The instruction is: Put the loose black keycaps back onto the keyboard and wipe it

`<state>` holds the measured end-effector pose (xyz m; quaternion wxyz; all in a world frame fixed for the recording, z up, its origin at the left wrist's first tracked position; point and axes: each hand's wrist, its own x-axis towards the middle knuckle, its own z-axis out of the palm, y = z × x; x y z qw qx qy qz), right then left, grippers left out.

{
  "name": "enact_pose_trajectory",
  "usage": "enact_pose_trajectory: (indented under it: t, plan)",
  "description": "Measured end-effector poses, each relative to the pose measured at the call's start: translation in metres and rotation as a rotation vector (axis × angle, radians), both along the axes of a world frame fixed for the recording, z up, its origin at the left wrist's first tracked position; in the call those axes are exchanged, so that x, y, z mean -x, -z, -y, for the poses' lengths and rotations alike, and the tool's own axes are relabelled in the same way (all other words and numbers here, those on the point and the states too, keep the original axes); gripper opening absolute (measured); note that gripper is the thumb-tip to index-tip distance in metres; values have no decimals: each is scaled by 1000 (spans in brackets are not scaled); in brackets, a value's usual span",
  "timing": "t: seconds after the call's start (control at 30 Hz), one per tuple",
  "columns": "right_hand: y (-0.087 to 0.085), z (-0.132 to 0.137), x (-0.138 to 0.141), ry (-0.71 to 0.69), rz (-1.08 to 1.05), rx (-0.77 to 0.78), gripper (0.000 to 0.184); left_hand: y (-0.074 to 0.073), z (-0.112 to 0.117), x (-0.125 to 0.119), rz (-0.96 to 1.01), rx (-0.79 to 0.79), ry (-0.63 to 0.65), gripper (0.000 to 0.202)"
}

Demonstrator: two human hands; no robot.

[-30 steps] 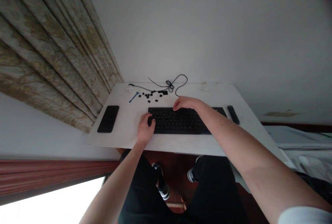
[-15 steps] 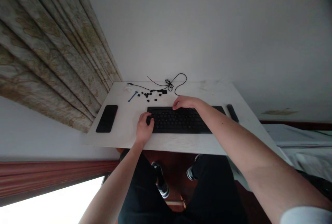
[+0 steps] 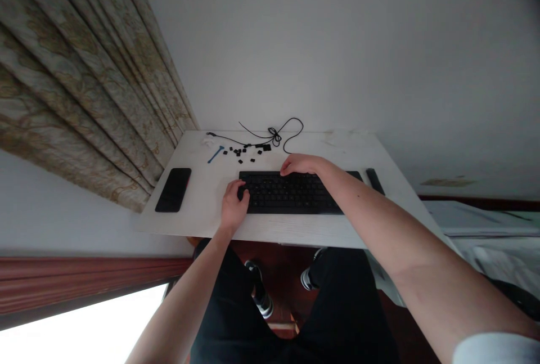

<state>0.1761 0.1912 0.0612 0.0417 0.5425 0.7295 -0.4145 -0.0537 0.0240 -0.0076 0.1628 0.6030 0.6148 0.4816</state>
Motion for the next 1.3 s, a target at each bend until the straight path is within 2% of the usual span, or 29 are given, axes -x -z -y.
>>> enact_pose_trajectory:
  t: [0.23,0.57,0.97,1.13,1.3]
  plan:
    - [-2,2,1,-22,28,-42,21,1,0,0,4,-7,-8,22]
    - [8,0,4,-95,-5,-98,24,-1,1,-1,-38,-11,2,23]
    - [0,5,3,-128,50,-120,29,-1,1,-3,-60,14,-13,25]
    - [4,10,3,-91,21,-138,26,-1,1,-3,-53,5,-8,25]
    - [4,22,-6,28,-144,-171,22,-1,1,-1,-45,-7,8,25]
